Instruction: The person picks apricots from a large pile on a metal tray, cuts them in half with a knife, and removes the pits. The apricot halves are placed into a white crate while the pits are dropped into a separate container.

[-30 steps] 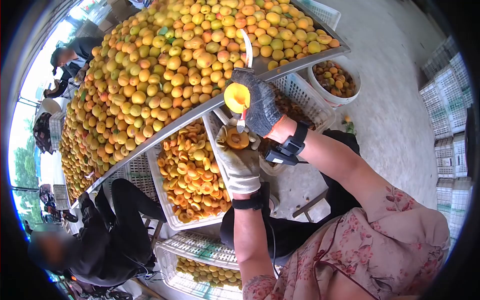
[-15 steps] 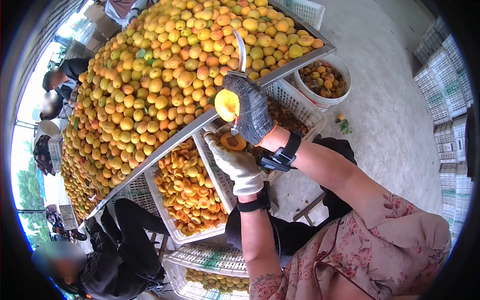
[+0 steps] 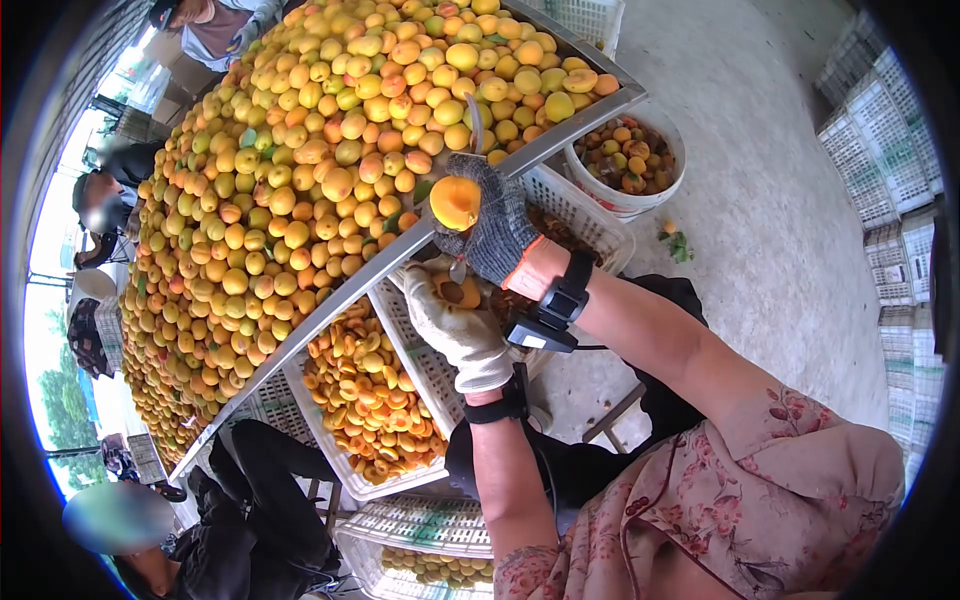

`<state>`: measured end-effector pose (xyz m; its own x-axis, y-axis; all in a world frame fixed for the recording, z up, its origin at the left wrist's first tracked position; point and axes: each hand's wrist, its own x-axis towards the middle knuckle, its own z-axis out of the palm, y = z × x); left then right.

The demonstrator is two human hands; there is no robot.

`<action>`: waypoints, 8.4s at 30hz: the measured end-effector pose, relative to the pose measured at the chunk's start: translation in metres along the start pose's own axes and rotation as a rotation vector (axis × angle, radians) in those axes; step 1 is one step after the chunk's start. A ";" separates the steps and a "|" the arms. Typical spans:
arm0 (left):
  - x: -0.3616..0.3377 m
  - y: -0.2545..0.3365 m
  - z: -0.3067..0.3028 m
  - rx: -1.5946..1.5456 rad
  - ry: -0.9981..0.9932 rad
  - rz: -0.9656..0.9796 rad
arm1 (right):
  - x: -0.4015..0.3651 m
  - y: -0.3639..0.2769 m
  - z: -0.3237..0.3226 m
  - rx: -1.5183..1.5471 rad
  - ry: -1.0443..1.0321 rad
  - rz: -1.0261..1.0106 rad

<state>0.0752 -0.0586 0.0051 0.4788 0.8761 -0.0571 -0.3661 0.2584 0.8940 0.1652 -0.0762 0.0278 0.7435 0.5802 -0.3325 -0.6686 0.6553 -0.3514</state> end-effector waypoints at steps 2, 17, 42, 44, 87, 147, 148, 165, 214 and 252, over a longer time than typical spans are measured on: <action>0.000 -0.003 0.002 -0.046 -0.012 -0.012 | 0.001 -0.004 -0.004 0.046 0.033 0.045; 0.030 -0.013 -0.017 0.390 0.005 0.174 | 0.020 -0.013 -0.010 -0.445 0.006 -0.085; 0.010 0.001 -0.039 0.295 0.056 0.341 | -0.020 0.012 -0.023 -1.442 -0.374 -0.464; 0.010 0.002 -0.039 0.216 0.088 0.297 | -0.024 0.014 -0.025 -1.298 -0.385 -0.366; 0.026 0.056 -0.116 -0.274 0.097 -0.210 | 0.176 0.094 0.056 -2.261 -0.577 -1.076; 0.031 0.032 -0.054 -0.336 -0.243 0.142 | -0.053 0.034 -0.025 -1.567 -0.624 -0.726; 0.028 0.030 -0.050 -0.415 -0.164 0.105 | -0.053 0.038 -0.028 -1.533 -0.640 -0.809; 0.032 0.041 -0.052 -0.063 -0.144 0.046 | -0.041 0.030 -0.029 -1.538 -0.574 -0.786; 0.012 0.006 -0.024 0.640 -0.033 0.315 | -0.022 0.034 -0.033 -0.643 -0.120 -0.136; 0.010 0.037 -0.051 -0.491 -0.344 -0.310 | -0.015 0.014 -0.019 -0.417 -0.318 -0.036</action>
<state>0.0257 -0.0197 0.0146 0.8174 0.5729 -0.0605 -0.4523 0.7032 0.5485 0.1444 -0.0848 0.0112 0.6901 0.7217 -0.0544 -0.5431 0.4667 -0.6980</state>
